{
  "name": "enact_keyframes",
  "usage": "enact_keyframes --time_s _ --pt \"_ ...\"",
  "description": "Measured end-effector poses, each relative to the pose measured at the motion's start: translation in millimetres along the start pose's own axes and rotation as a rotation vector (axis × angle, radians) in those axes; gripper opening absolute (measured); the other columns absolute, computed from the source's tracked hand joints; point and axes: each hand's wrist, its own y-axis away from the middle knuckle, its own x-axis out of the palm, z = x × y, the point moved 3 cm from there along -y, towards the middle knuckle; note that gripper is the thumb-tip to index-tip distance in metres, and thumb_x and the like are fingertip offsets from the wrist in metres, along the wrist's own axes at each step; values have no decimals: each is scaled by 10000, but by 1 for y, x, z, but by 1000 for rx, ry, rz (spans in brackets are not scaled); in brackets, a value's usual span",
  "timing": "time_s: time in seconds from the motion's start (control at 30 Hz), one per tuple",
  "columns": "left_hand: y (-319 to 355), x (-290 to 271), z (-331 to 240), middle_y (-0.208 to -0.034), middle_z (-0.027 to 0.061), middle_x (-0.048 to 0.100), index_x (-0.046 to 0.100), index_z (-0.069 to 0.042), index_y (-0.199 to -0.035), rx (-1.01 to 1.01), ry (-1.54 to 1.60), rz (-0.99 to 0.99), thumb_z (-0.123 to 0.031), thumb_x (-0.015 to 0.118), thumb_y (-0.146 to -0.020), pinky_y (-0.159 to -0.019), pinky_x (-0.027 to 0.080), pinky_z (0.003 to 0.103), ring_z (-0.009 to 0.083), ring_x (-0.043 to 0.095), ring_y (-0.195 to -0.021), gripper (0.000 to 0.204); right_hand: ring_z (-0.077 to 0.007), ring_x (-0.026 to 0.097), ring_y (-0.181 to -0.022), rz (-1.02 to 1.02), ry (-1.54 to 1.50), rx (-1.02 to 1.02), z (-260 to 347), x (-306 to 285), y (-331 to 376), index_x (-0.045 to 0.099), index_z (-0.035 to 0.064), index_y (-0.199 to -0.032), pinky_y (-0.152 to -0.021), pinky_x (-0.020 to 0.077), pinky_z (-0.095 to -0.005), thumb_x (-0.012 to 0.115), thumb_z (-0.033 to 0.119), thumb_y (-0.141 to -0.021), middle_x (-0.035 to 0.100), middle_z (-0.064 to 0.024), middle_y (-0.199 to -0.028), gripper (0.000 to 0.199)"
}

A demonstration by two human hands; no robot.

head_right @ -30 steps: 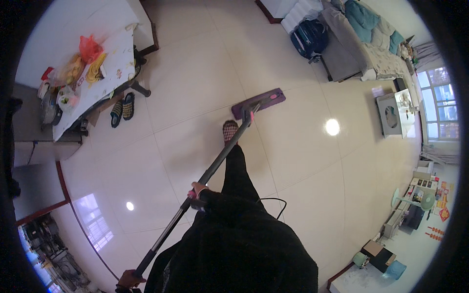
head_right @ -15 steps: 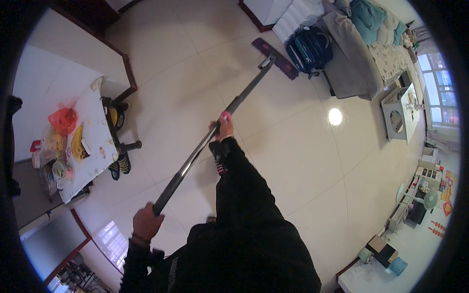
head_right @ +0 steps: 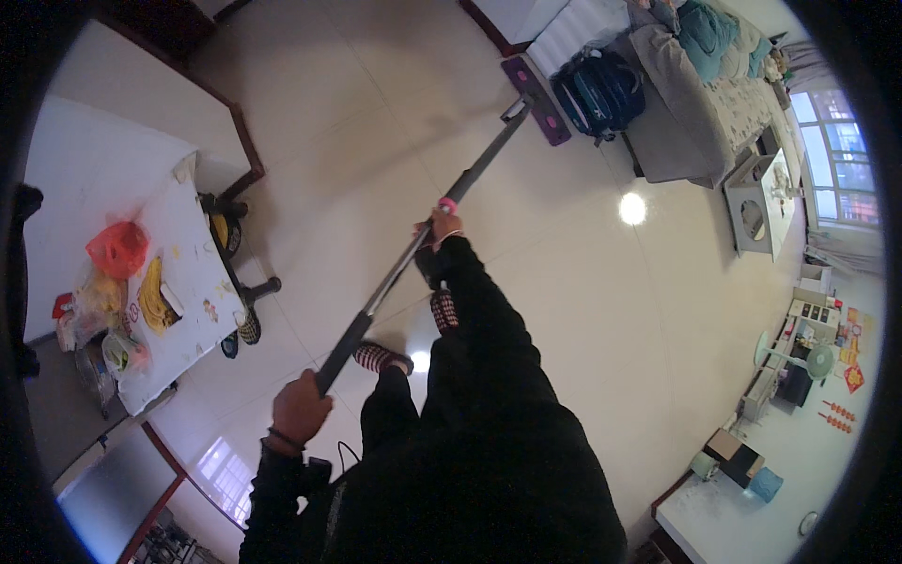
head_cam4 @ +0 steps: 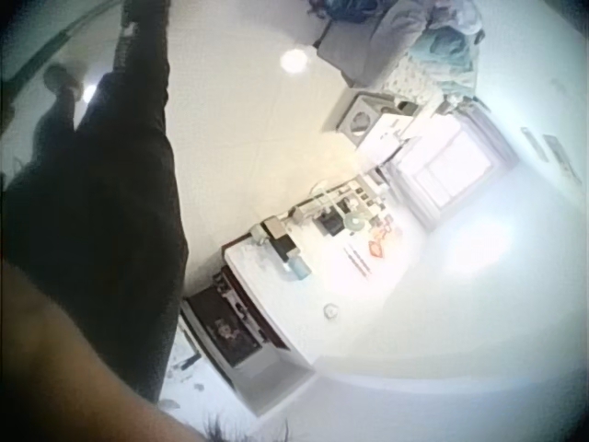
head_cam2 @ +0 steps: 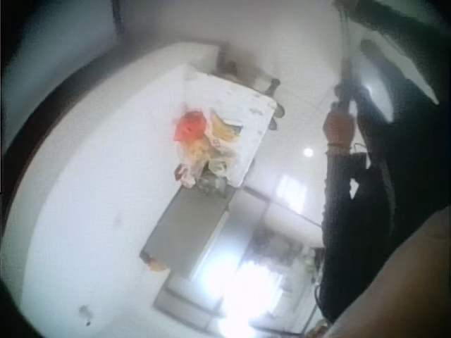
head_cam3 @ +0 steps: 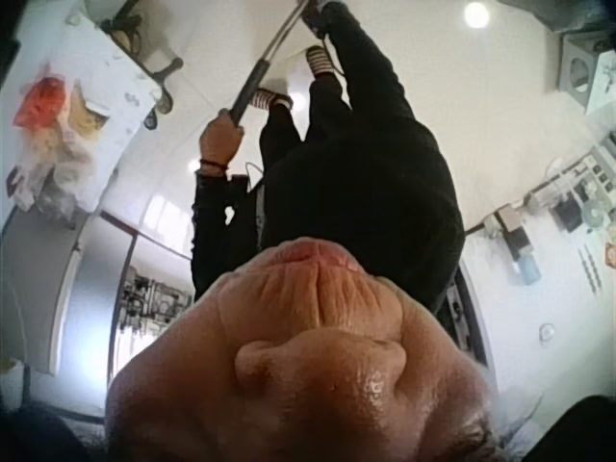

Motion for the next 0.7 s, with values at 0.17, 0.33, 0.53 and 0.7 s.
enact_keyframes --time_s 0.17,0.33,0.53,0.7 --pt "106 13 162 -643 168 552 470 -42 -744 -251 -96 62 -159 579 -608 -566 444 431 352 549 -642 210 -276 582 -612 304 -7 297 -173 51 56 422 49 -784 -505 487 -401 520 144 -755 542 -119 -680 140" --pt "279 46 312 -642 148 561 512 -38 -667 -526 47 333 -184 716 -486 -578 443 403 330 554 -665 309 -201 498 -651 271 236 992 -355 110 189 475 85 -748 -623 440 -431 576 215 -730 495 -49 -690 167" --pt "328 84 325 -606 115 551 543 -17 -758 -525 239 97 -110 651 -587 -542 421 376 280 494 -563 222 -230 516 -640 233 517 1044 -370 129 216 469 79 -811 -613 442 -443 544 220 -759 514 -73 -722 168" --pt "167 36 278 -643 124 560 501 -63 -630 -642 80 59 -143 688 -496 -569 437 408 332 546 -672 243 -184 541 -568 169 359 773 -274 159 93 505 130 -762 -516 455 -368 574 196 -733 521 -23 -615 100"
